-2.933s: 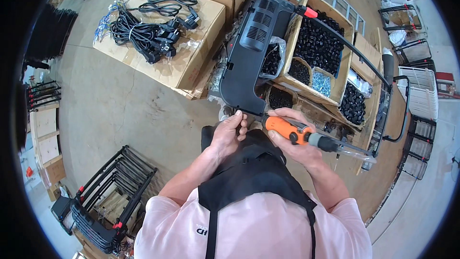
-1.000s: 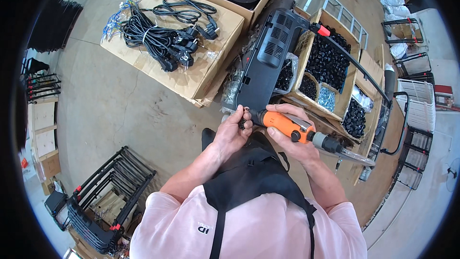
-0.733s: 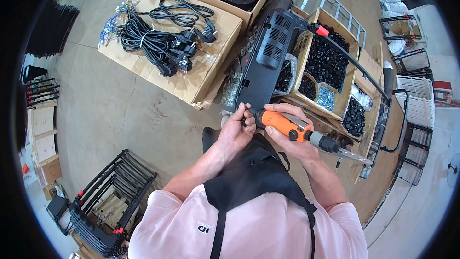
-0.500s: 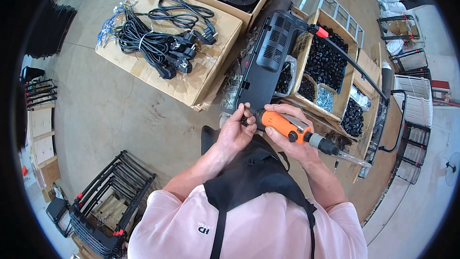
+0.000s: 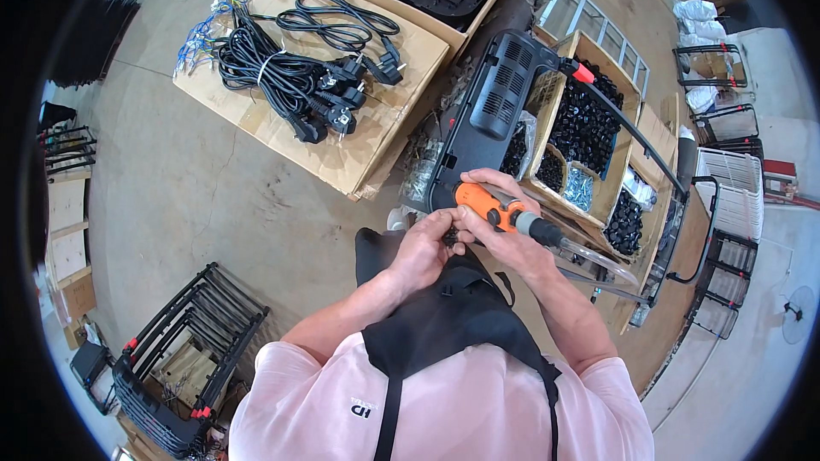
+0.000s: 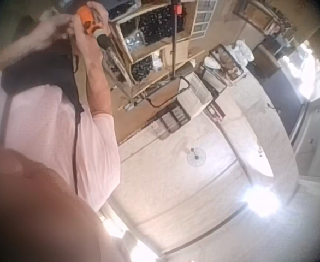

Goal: Assembling the internal wires and external plastic housing of a handheld power tool using an electric screwdriver.

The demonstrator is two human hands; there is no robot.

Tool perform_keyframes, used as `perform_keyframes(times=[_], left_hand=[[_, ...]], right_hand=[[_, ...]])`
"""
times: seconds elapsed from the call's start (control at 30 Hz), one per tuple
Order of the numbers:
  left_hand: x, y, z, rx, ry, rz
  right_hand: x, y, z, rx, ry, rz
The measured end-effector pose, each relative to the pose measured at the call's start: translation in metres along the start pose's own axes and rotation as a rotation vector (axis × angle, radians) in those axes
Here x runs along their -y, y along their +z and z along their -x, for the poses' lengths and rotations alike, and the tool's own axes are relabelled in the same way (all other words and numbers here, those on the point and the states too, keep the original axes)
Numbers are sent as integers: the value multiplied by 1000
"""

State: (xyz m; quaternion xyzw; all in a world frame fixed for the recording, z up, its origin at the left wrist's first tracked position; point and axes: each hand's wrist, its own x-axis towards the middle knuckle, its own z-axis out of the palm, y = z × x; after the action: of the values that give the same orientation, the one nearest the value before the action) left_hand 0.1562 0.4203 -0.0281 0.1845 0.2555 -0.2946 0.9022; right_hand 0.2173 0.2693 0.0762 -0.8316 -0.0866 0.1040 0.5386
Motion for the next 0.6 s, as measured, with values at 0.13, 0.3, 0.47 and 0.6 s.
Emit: perform_keyframes(times=[0.13, 0.3, 0.47, 0.6], left_hand=[[0, -8, 0, 73, -21, -32], [-7, -14, 7, 79, -35, -294], [-9, -9, 12, -12, 36, -248], [-11, -15, 14, -60, 5, -311]], right_hand=[[17, 6, -12, 79, 139, 73], [13, 9, -19, 122, 49, 93], [11, 10, -21, 142, 36, 118], [11, 9, -21, 153, 58, 108]])
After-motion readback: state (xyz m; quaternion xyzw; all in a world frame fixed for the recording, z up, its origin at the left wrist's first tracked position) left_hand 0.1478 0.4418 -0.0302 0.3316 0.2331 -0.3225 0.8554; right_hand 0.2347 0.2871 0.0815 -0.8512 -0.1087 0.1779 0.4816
